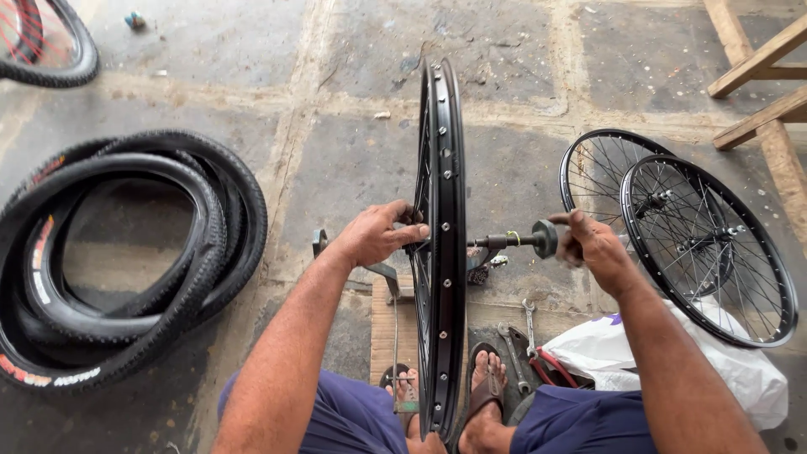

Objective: The person uses a spoke wrench to adjust the tension of individual spokes on a bicycle wheel mounted in a truing stand. They repeatedly rotate the wheel, check alignment, and tighten or loosen spoke nipples to true the rim.

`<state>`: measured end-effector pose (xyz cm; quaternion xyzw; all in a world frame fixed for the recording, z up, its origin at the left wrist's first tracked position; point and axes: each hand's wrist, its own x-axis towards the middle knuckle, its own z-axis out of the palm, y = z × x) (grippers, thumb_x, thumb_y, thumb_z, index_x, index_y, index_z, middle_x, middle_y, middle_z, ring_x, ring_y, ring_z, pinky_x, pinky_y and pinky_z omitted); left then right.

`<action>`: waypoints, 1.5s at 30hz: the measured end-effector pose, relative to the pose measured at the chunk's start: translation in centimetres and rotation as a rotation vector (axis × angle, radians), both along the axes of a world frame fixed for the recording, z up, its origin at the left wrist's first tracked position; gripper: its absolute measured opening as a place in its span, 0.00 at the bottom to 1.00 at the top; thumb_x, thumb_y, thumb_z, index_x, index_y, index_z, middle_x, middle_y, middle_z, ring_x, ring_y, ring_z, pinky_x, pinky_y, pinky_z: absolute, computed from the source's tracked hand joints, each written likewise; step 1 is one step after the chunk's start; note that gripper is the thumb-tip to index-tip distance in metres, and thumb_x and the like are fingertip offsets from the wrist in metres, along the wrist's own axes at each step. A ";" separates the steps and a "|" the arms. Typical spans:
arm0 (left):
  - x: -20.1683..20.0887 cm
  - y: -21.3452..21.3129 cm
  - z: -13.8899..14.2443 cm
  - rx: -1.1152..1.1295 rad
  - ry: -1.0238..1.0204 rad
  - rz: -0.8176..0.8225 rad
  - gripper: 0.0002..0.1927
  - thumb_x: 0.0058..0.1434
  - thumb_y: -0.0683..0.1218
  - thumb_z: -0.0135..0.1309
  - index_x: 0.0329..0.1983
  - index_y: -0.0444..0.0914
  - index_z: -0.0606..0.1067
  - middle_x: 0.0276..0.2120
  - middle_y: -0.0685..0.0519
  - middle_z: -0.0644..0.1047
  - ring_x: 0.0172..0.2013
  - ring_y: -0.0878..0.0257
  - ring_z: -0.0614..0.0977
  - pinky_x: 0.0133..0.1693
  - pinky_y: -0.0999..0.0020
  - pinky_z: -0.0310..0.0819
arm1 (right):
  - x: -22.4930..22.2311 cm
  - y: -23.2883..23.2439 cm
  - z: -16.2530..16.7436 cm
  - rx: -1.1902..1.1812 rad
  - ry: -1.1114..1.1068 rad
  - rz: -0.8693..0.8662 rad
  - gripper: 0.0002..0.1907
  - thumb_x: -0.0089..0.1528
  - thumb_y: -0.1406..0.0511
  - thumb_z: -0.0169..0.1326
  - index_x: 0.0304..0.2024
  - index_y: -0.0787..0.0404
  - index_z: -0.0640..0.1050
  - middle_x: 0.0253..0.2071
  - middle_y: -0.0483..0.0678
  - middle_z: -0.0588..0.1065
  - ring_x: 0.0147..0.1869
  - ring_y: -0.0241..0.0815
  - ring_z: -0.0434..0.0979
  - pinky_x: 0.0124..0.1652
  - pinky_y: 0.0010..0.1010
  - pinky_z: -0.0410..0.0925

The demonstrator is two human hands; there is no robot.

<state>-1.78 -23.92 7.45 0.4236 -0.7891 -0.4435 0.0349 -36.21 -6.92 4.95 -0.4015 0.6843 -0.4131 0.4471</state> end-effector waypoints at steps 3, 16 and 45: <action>0.1 0.0 0.0 0.024 -0.011 0.006 0.33 0.58 0.69 0.53 0.55 0.43 0.78 0.49 0.46 0.82 0.51 0.53 0.83 0.52 0.50 0.79 | -0.2 0.7 -0.3 -0.051 -0.131 0.190 0.34 0.59 0.59 0.63 0.67 0.61 0.72 0.37 0.53 0.73 0.34 0.39 0.69 0.33 0.29 0.66; 0.2 0.1 -0.1 0.017 -0.007 0.019 0.33 0.58 0.69 0.53 0.56 0.43 0.77 0.50 0.45 0.81 0.52 0.52 0.83 0.52 0.49 0.79 | 0.3 1.4 -2.4 -0.220 -0.344 0.055 0.29 0.73 0.52 0.49 0.62 0.72 0.74 0.30 0.44 0.70 0.27 0.31 0.64 0.26 0.21 0.60; 0.2 0.7 -1.4 -0.062 0.142 -0.009 0.31 0.57 0.69 0.56 0.50 0.40 0.79 0.42 0.47 0.83 0.47 0.56 0.85 0.49 0.53 0.82 | 16.8 10.3 -11.5 0.440 -0.116 0.538 0.14 0.68 0.61 0.50 0.45 0.64 0.80 0.34 0.47 0.77 0.41 0.39 0.75 0.43 0.33 0.70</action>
